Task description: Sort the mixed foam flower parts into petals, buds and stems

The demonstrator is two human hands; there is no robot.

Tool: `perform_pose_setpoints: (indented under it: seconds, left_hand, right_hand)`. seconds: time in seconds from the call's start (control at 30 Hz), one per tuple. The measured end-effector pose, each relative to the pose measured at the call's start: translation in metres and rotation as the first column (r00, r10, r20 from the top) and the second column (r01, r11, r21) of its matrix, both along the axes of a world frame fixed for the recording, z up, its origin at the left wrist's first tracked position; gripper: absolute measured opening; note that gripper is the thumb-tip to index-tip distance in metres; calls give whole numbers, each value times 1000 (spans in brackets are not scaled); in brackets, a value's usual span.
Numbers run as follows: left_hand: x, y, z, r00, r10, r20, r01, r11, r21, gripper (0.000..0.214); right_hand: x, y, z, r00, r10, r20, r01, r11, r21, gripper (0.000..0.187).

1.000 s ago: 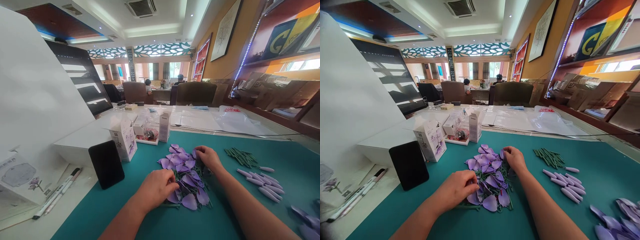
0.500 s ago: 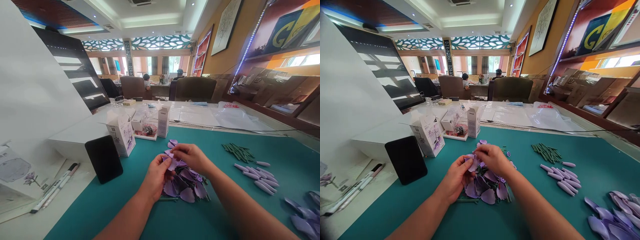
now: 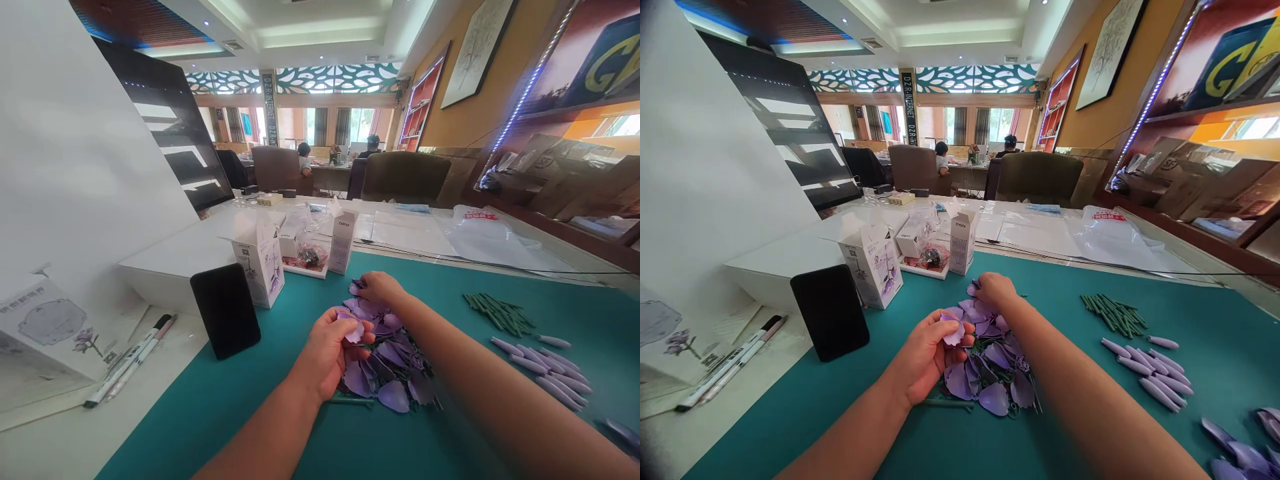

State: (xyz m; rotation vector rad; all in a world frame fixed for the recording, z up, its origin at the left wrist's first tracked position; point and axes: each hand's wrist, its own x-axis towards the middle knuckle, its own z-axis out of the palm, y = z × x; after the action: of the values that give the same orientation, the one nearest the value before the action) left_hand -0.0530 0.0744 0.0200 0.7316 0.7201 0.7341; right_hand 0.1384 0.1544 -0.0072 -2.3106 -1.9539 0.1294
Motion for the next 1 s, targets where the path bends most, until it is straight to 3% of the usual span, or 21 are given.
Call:
perform_pose_setpoints:
  seconds: [0.2, 0.4, 0.57, 0.7, 0.77, 0.83, 0.9, 1.0]
  left_hand:
    - [-3, 3, -4, 999, -30, -11, 31, 999, 18, 25]
    - [-4, 5, -3, 998, 33, 47, -31, 998, -49, 18]
    - [-4, 11, -7, 996, 74, 52, -69, 994, -85, 25]
    - [-2, 12, -10, 993, 75, 92, -62, 989, -137, 12]
    - [-1, 11, -11, 991, 60, 121, -39, 985, -166, 21]
    - [-1, 10, -10, 987, 28, 161, -1, 987, -162, 35]
    - [-1, 10, -10, 979, -6, 205, 36, 989, -145, 44]
    - [-1, 9, -11, 965, -9, 260, 55, 984, -168, 43]
  right_hand:
    - [-6, -3, 0, 995, -93, -44, 94, 995, 39, 22]
    - [-4, -12, 10, 929, -151, -339, 197, 975, 106, 32]
    - [-10, -32, 25, 780, -72, -622, 197, 971, 135, 46]
    - [-29, -55, 37, 522, 31, -852, 154, 979, 130, 39]
    - [-43, -67, 42, 464, 68, -883, 113, 984, 135, 32]
    - [-57, -77, 44, 498, 101, -861, 70, 985, 155, 26]
    - [-70, -87, 44, 634, 148, -759, 28, 977, 213, 19]
    - [-83, -101, 42, 834, 271, -481, -107, 934, 341, 13]
